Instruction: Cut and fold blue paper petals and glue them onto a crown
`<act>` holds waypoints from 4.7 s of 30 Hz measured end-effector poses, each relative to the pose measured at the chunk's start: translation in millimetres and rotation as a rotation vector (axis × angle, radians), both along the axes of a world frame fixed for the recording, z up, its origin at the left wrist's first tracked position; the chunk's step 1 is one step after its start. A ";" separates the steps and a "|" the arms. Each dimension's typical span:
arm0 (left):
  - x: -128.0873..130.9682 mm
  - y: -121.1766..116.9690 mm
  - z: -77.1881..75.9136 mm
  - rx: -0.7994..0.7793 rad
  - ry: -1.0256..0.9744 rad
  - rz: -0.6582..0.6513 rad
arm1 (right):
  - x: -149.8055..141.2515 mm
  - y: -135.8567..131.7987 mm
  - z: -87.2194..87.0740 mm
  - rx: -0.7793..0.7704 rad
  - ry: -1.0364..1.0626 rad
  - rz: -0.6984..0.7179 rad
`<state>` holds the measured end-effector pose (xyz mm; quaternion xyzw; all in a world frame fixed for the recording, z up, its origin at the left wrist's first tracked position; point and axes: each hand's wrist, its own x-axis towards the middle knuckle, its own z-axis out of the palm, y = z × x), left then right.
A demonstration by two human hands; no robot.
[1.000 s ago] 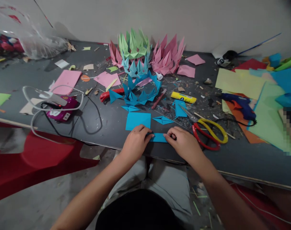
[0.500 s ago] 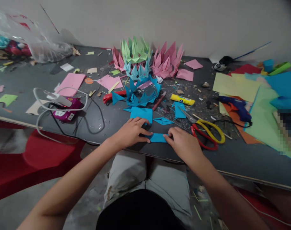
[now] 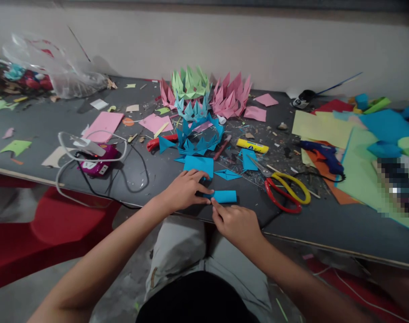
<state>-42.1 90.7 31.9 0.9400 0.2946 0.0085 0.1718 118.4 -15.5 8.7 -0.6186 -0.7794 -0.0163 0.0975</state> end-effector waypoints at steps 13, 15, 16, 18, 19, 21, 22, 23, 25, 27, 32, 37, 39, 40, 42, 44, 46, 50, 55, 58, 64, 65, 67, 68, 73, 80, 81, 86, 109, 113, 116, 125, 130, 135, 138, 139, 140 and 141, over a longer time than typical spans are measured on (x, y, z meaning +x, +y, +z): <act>-2.4 0.6 -1.2 -0.036 -0.031 0.023 | 41.3 -15.8 2.3 -0.182 0.011 -0.237; -2.4 -2.5 -0.8 -0.027 -0.037 0.037 | 41.3 -14.9 2.7 -0.208 0.054 -0.255; -2.2 -5.0 -1.0 -0.014 -0.044 0.052 | 41.1 -14.5 2.6 -0.216 0.078 -0.262; -1.2 -11.3 -2.2 0.024 -0.067 0.085 | 40.9 -13.4 2.2 -0.222 0.130 -0.261; -0.4 -14.9 -3.4 0.047 -0.080 0.095 | 41.0 -12.7 2.0 -0.222 0.156 -0.249; 1.8 -21.7 -6.5 0.088 -0.111 0.092 | 41.9 -10.9 1.8 -0.224 0.200 -0.218; 3.2 -24.5 -8.3 0.106 -0.131 0.090 | 42.6 -9.8 1.7 -0.224 0.216 -0.203; 4.7 -26.9 -9.9 0.124 -0.151 0.090 | 43.3 -8.7 1.4 -0.220 0.230 -0.191; 7.7 -30.2 -12.3 0.149 -0.187 0.102 | 44.7 -7.2 0.2 -0.202 0.263 -0.168; 10.3 -32.1 -13.2 0.153 -0.204 0.130 | 44.9 -7.4 -1.7 -0.175 0.317 -0.146; 15.2 -39.5 -14.4 0.113 -0.263 0.216 | 38.6 -12.6 -0.2 -0.161 0.467 -0.152; 21.1 -61.9 -21.6 0.259 -0.280 0.235 | 34.1 -7.8 9.9 -0.234 0.606 -0.269; 24.2 -70.9 -24.1 0.269 -0.287 0.229 | 34.5 -2.9 11.3 -0.242 0.621 -0.287; 25.9 -74.1 -24.7 0.250 -0.296 0.242 | 34.9 -0.3 11.2 -0.239 0.617 -0.287; 29.1 -77.1 -24.7 0.190 -0.347 0.304 | 36.2 4.7 10.0 -0.231 0.590 -0.280; 32.1 -75.2 -23.7 0.090 -0.440 0.424 | 38.1 9.5 8.3 -0.240 0.565 -0.239; 35.0 -68.8 -22.6 -0.057 -0.530 0.577 | 40.6 13.7 7.1 -0.267 0.567 -0.163; 38.7 -49.3 -19.5 -0.366 -0.528 0.691 | 47.6 20.7 6.9 -0.311 0.616 -0.045; 39.1 -32.0 -15.3 -0.439 -0.487 0.687 | 55.8 27.1 4.1 -0.363 0.720 0.042; 38.1 -30.3 -17.8 -0.421 -0.504 0.663 | 56.5 30.1 -1.2 -0.339 0.788 0.015; 38.4 -37.6 -19.0 -0.247 -0.407 0.711 | 41.7 32.2 -5.2 -0.211 0.741 -0.278; 39.2 -39.5 -17.7 -0.199 -0.350 0.709 | 38.1 31.9 -5.1 -0.198 0.676 -0.308; 41.4 -43.8 -15.5 -0.111 -0.253 0.711 | 31.7 30.6 -6.1 -0.155 0.534 -0.344; 42.5 -46.1 -15.0 -0.072 -0.227 0.716 | 29.1 29.5 -7.6 -0.122 0.475 -0.349; 45.0 -57.1 -19.7 0.067 -0.202 0.727 | 24.2 21.0 -20.3 0.080 0.382 -0.223; 35.3 -56.0 -28.8 0.196 -0.191 0.519 | 28.9 14.6 -23.1 0.160 0.399 0.008; 32.6 -54.8 -29.8 0.212 -0.195 0.472 | 29.9 14.3 -23.0 0.156 0.399 0.039; 21.8 -50.3 -34.5 0.278 -0.277 0.237 | 34.3 17.1 -25.2 0.158 0.442 0.144; 10.8 -48.5 -41.0 0.369 -0.392 0.041 | 56.2 26.9 -25.1 0.153 0.382 0.458; 10.1 -48.3 -40.5 0.378 -0.345 0.014 | 58.9 29.0 -23.1 0.155 0.373 0.493; 10.2 -48.1 -40.1 0.377 -0.321 0.005 | 60.4 29.9 -22.3 0.156 0.376 0.517; 11.2 -47.1 -38.9 0.358 -0.307 -0.008 | 62.7 30.0 -20.4 0.133 0.374 0.538; 11.6 -46.6 -38.4 0.355 -0.296 -0.019 | 62.8 30.6 -19.3 0.128 0.354 0.537; 11.5 -46.5 -37.7 0.356 -0.275 -0.027 | 63.4 31.6 -18.3 0.105 0.320 0.547; 11.4 -47.3 -38.3 0.364 -0.274 -0.019 | 63.8 31.9 -19.1 0.104 0.317 0.556; 11.4 -47.7 -38.5 0.365 -0.272 -0.014 | 63.9 31.8 -19.7 0.102 0.319 0.554; 11.3 -48.0 -38.8 0.365 -0.270 -0.010 | 64.1 31.6 -20.3 0.098 0.318 0.549; 11.2 -48.3 -39.0 0.364 -0.267 -0.006 | 64.2 31.4 -21.0 0.093 0.315 0.545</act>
